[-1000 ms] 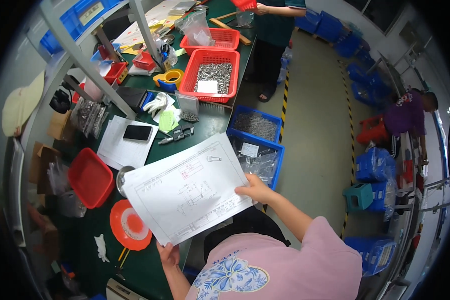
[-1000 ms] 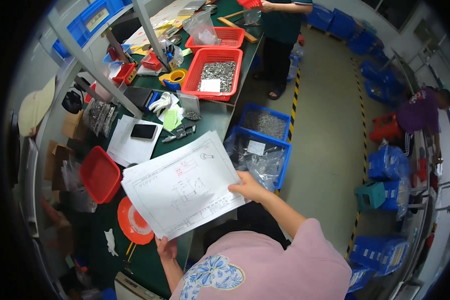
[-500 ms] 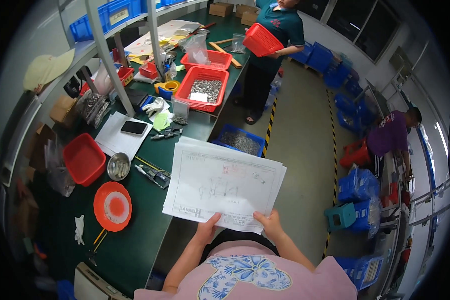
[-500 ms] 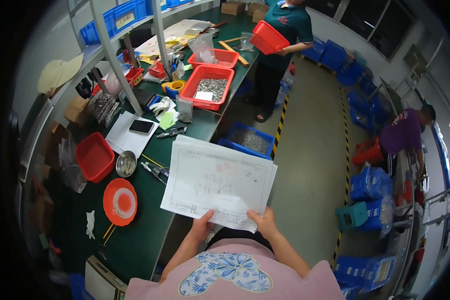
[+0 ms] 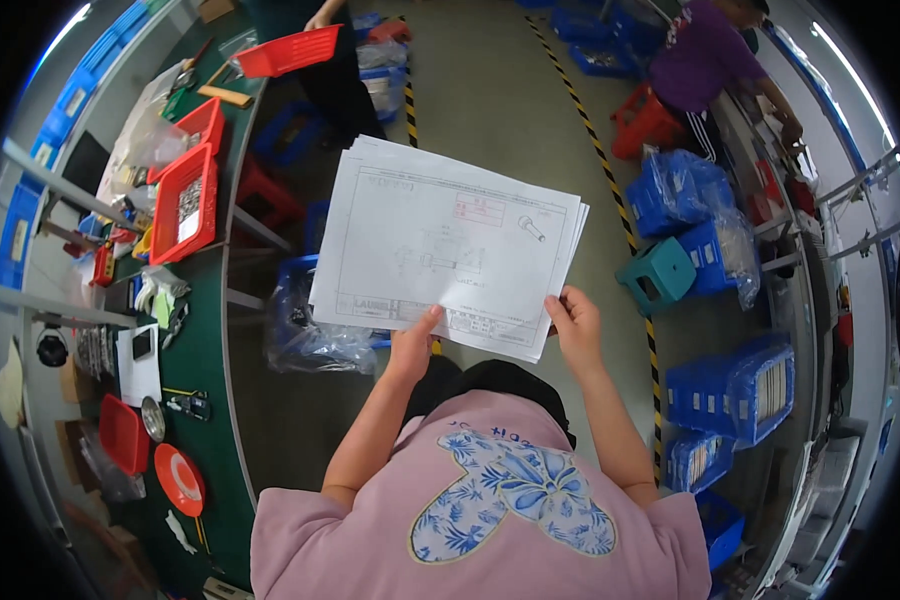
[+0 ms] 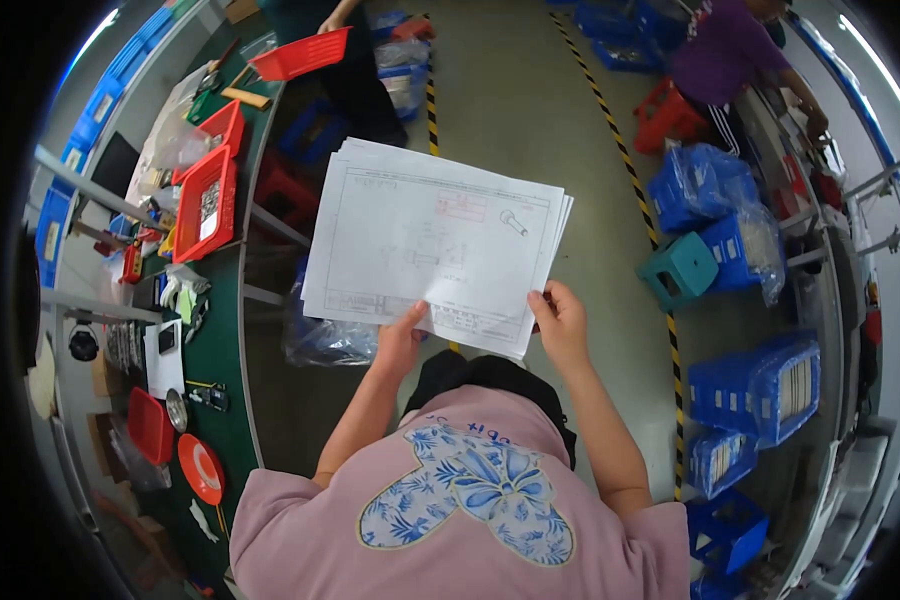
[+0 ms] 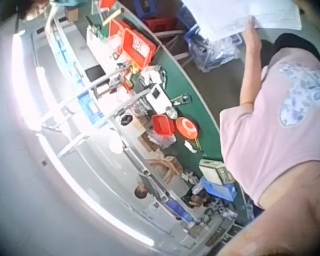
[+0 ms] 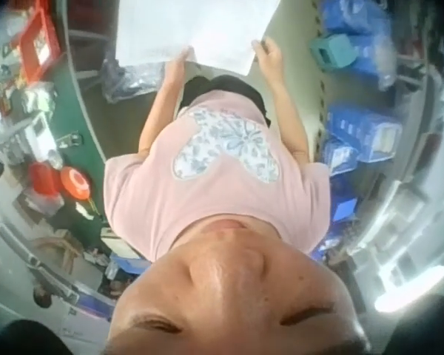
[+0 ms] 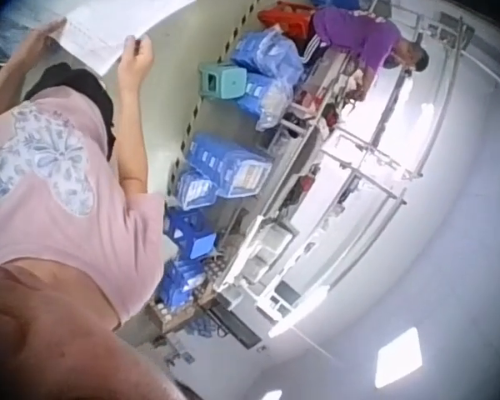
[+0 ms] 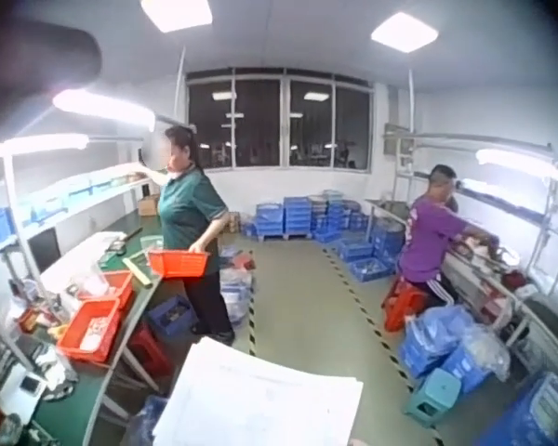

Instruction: Weighing and packing small hardware components like screws into plastic bags according to a technical specification sheet.

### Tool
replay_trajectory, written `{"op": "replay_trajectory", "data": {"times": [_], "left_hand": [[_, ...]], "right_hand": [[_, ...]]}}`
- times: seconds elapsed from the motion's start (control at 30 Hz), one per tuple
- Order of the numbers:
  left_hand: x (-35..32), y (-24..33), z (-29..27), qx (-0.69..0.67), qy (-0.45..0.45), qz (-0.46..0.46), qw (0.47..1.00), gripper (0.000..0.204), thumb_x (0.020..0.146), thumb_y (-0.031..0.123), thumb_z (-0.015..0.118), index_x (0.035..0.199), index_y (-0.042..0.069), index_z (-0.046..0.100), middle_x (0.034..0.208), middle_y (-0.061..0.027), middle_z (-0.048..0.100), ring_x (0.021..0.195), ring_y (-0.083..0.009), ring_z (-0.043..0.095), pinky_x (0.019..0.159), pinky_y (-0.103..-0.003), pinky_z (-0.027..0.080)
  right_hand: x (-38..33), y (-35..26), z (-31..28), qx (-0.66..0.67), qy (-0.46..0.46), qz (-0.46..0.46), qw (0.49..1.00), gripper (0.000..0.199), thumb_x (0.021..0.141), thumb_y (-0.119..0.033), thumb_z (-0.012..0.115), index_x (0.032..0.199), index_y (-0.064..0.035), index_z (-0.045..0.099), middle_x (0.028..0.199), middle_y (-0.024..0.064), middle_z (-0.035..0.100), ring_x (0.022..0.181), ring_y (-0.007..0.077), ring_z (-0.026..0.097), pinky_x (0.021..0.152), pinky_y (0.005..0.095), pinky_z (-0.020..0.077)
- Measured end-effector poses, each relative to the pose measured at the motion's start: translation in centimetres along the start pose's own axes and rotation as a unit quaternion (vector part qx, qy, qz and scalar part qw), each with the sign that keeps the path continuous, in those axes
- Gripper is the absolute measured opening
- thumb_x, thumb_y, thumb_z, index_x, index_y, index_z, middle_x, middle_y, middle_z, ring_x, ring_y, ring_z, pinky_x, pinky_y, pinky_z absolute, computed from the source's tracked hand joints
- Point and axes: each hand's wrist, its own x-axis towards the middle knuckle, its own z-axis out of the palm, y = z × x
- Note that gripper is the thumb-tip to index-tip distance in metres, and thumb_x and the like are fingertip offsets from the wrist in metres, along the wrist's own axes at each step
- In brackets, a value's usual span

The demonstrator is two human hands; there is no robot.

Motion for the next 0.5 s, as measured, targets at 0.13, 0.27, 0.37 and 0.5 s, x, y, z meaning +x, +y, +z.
{"op": "replay_trajectory", "data": {"times": [0.13,0.27,0.37,0.5], "left_hand": [[3.8,-0.2,3.5,-0.025,-0.025,0.005,0.999,0.038,0.077,0.01,0.055,0.112,0.002,0.041,0.101,-0.0077,0.051,0.087,-0.0166,0.052,0.064,-0.028,0.044],[9.3,1.1,4.9,-0.026,-0.006,0.014,1.0,0.04,0.077,0.009,0.055,0.113,0.002,0.04,0.104,-0.0081,0.05,0.092,-0.0179,0.051,0.072,-0.031,0.043],[13.5,2.4,6.6,-0.081,0.027,0.029,0.996,0.034,0.076,0.006,0.055,0.108,0.0,0.044,0.1,-0.0098,0.053,0.09,-0.0194,0.054,0.076,-0.032,0.044],[19.0,4.4,7.1,-0.055,0.045,0.013,0.997,0.033,0.075,0.011,0.057,0.105,0.003,0.047,0.096,-0.0056,0.055,0.086,-0.0165,0.054,0.071,-0.027,0.043]], "right_hand": [[3.1,-0.2,-3.7,0.025,0.053,0.019,0.998,0.022,0.085,-0.02,0.046,0.084,0.0001,0.055,0.067,0.0021,0.055,0.056,0.0079,0.051,0.05,0.0197,0.0415],[8.0,0.1,-6.5,0.037,0.079,0.044,0.995,0.025,0.085,-0.024,0.045,0.091,-0.002,0.054,0.074,0.0055,0.058,0.062,0.011,0.056,0.053,0.0217,0.0426],[13.1,-0.7,-6.1,0.045,0.007,0.104,0.993,0.03,0.085,-0.026,0.044,0.099,-0.0004,0.05,0.082,0.008,0.058,0.072,0.0134,0.056,0.06,0.024,0.0447],[21.8,-1.8,-1.7,0.084,-0.052,0.107,0.989,0.033,0.082,-0.023,0.05,0.104,0.0009,0.047,0.093,0.0097,0.056,0.083,0.0154,0.055,0.069,0.027,0.0442]]}}
